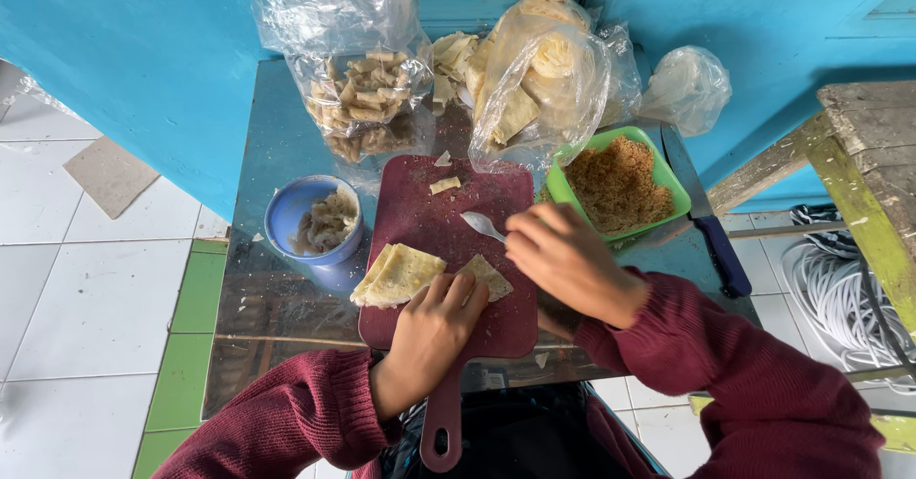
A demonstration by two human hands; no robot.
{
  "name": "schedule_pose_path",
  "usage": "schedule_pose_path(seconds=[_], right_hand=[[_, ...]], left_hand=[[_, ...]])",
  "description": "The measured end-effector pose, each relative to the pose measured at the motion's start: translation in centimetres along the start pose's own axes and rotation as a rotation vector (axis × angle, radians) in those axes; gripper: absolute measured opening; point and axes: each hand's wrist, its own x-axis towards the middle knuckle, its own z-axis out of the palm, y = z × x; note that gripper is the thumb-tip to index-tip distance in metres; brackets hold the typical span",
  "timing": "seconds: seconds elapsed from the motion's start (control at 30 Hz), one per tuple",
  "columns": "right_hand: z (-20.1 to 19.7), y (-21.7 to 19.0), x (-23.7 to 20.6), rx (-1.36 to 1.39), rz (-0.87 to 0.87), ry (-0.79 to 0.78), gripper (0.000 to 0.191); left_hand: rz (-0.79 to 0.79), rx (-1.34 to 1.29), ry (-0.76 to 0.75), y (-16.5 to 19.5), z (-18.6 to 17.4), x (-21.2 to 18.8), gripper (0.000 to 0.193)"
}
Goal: The person spoons filling from a blue bowl onto triangular pastry wrappers on a cutting board, folds the wrappers over the filling, and places the finished rolls into a plastic bag on the table. They repeat this cycle, occasionally repositioning wrappers and the spoon on the board.
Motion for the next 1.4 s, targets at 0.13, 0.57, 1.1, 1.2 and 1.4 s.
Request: schedule_pose_path(seconds=[0.13,0.57,1.1,1.2,1.4], right_hand=[[-2.4,5.4,-1.6,-0.046,0.366,-0.086,0.008],[1.2,10.7,-4.9,0.039,0.617,-0.509,0.013],[-3.9,6.7,-1.0,0.171,0.392,-0.02,0.003],[-2.1,3.0,0.6,0.334,0.297,-0.061,0.007],[2.0,-4.1,1.8,0.411,0.19,-0.154,0.013]], left_hand=[[0.06,0.018,0.01,-0.3,0.3,-0.1,0.035],[0.055,-0.044,0.076,-0.2,-0.5,0.3,0.024],[-0.24,0.153,-0.045,-0.5,0.8,0.0,0.026],[-0.246,0.102,-0.008,-0.7,0.6,0.2,0.022],[-0.233,0.092,-0.035,-0.8,0.1,0.3,0.019]])
